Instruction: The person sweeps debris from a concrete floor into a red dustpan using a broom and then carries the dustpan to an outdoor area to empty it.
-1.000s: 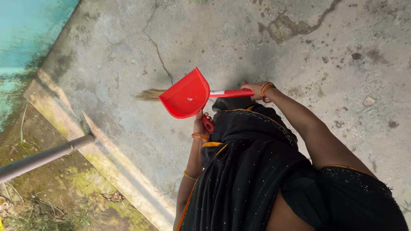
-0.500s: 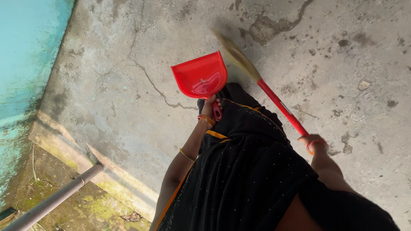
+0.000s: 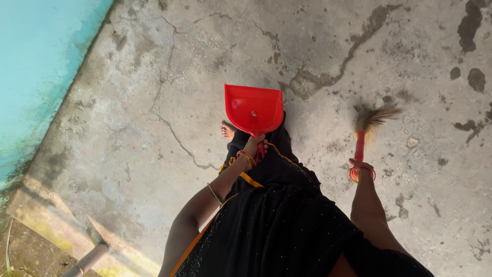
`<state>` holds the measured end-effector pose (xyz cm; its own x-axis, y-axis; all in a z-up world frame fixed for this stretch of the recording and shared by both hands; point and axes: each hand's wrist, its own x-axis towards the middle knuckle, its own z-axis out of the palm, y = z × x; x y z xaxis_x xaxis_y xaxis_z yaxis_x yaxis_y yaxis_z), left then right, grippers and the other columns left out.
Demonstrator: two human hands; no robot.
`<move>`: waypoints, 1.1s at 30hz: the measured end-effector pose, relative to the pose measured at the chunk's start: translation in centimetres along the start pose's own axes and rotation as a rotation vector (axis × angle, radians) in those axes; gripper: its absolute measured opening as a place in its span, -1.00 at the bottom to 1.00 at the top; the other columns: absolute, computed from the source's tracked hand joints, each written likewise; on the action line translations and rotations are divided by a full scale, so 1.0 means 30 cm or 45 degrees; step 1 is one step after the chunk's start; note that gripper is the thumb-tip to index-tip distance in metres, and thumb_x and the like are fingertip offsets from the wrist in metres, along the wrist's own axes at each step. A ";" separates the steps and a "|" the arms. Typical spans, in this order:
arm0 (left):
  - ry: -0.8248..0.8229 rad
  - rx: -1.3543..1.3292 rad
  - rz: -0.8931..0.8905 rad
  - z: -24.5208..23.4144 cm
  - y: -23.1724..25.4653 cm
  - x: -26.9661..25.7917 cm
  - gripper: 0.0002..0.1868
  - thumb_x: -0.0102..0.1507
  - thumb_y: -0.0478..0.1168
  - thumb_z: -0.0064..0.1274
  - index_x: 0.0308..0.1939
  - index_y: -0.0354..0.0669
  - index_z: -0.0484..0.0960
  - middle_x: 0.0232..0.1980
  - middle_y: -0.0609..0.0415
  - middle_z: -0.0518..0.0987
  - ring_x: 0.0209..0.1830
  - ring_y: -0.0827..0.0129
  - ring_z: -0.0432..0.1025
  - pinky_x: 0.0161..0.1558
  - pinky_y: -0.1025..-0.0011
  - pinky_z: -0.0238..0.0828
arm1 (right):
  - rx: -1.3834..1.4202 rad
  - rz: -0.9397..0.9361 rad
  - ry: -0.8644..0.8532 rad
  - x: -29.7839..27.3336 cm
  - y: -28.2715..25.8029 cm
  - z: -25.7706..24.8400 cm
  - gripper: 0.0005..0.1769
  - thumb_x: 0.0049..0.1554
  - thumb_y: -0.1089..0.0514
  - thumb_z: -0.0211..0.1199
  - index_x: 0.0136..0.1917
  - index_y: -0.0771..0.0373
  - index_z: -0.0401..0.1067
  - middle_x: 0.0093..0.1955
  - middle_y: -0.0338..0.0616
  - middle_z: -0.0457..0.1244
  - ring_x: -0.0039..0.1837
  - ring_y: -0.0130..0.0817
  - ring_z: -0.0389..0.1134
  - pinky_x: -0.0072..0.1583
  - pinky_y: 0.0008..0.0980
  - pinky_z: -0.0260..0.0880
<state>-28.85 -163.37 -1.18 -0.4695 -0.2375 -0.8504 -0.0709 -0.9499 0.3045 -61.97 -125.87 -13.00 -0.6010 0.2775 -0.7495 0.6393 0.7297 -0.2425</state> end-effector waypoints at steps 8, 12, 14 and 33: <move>0.151 -0.445 0.225 -0.359 0.290 0.049 -0.84 0.36 -0.14 0.05 -0.08 0.01 0.38 -0.35 0.17 0.50 -0.43 0.47 0.42 -0.38 0.43 0.48 | -0.668 -0.596 -0.246 -0.488 -0.669 0.609 -0.42 -0.03 0.01 0.54 0.19 0.28 0.48 -0.23 -0.08 0.37 -0.30 -0.36 0.35 -0.20 -0.22 0.36; 0.188 -0.635 0.358 -0.542 0.391 -0.005 -0.82 0.36 -0.10 0.05 -0.13 -0.06 0.41 -0.34 0.20 0.51 -0.44 0.47 0.41 -0.39 0.44 0.47 | -0.976 -0.923 -0.504 -0.786 -0.837 0.859 -0.42 -0.02 0.03 0.49 0.25 0.23 0.52 -0.21 0.00 0.40 -0.31 -0.31 0.36 -0.16 -0.21 0.40; 0.273 -0.780 0.355 -0.618 0.412 -0.032 -0.81 0.37 -0.09 0.05 -0.15 -0.05 0.40 -0.34 0.19 0.50 -0.43 0.45 0.41 -0.38 0.42 0.47 | -1.152 -0.955 -0.613 -0.856 -0.892 1.014 -0.31 -0.05 0.06 0.45 0.36 0.09 0.41 -0.14 0.02 0.42 -0.22 -0.18 0.45 -0.08 -0.16 0.49; 0.500 -1.306 0.635 -0.862 0.598 0.047 -0.76 0.38 -0.06 0.03 -0.20 -0.12 0.43 -0.40 0.10 0.50 -0.50 0.37 0.43 -0.44 0.41 0.50 | -2.085 -1.893 -0.354 -1.176 -1.444 1.603 -0.17 0.03 -0.13 0.35 0.54 -0.45 0.18 0.12 -0.04 0.41 0.14 0.06 0.42 0.18 -0.03 0.42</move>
<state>-8.02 -185.99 -8.01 0.0662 -0.5004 -0.8633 0.8579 -0.4133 0.3054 -45.41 -197.32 -5.67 0.0284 -0.7608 -0.6484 -0.9954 0.0381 -0.0882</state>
